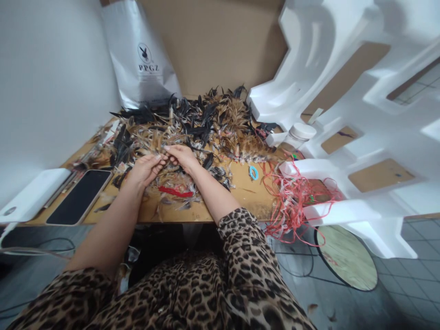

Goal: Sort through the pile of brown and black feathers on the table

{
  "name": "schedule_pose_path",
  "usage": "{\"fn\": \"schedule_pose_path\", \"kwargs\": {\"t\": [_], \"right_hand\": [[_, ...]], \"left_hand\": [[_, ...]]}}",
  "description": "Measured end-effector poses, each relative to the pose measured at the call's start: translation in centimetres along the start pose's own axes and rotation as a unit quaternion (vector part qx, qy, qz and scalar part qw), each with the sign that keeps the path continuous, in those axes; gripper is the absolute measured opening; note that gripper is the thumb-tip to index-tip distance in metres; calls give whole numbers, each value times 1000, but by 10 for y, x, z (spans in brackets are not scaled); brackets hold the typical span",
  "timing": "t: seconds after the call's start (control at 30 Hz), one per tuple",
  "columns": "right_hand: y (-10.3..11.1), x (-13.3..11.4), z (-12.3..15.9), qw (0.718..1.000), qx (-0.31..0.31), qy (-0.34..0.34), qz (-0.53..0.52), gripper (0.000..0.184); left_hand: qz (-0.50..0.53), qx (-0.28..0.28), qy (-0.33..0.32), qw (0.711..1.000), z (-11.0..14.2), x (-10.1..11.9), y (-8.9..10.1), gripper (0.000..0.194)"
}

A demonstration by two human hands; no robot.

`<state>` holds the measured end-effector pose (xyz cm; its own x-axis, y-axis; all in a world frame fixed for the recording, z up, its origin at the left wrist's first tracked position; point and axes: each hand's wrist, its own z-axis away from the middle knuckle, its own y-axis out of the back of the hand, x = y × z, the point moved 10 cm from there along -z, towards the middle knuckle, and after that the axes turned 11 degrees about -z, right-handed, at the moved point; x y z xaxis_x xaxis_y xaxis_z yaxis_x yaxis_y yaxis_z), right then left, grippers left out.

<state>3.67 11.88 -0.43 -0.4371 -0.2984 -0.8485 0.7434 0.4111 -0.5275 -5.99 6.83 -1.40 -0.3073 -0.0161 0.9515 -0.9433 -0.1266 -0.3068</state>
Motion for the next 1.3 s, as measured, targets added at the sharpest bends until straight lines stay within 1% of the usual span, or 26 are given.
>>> {"fn": "schedule_pose_path", "kwargs": {"t": [0.13,0.27,0.4,0.53,0.73,0.93,1.03,1.1,1.17,1.23,1.3], "right_hand": [[0,-4,1,998,12,34,45,37],[4,-12,4,996,35,63,60,37],[1,-16,6,994,27,70,85,34],[-3,-17,7,990,14,87,113,32],[-4,-19,8,981,18,106,162,29],[-6,-22,9,978,20,108,180,27],[0,-29,7,974,31,120,190,22],[11,-39,6,964,55,144,217,19],[24,-51,5,942,85,175,274,17],[28,-60,5,907,87,200,361,16],[25,-63,6,861,77,214,455,16]], "left_hand": [[-52,10,-13,999,2,3,-3,16],[-38,13,-1,999,0,-1,0,17],[-24,24,7,999,-3,-6,6,17],[-36,13,19,999,-3,-9,4,18],[-47,7,33,998,-4,-15,5,16],[-76,13,33,997,-2,-13,3,17],[-79,27,28,996,-2,-11,5,16],[-57,46,19,997,-3,-9,11,15],[-25,67,9,997,-5,-7,17,13],[1,80,2,997,-6,-6,22,11],[13,85,-3,996,-7,-5,24,11]]}}
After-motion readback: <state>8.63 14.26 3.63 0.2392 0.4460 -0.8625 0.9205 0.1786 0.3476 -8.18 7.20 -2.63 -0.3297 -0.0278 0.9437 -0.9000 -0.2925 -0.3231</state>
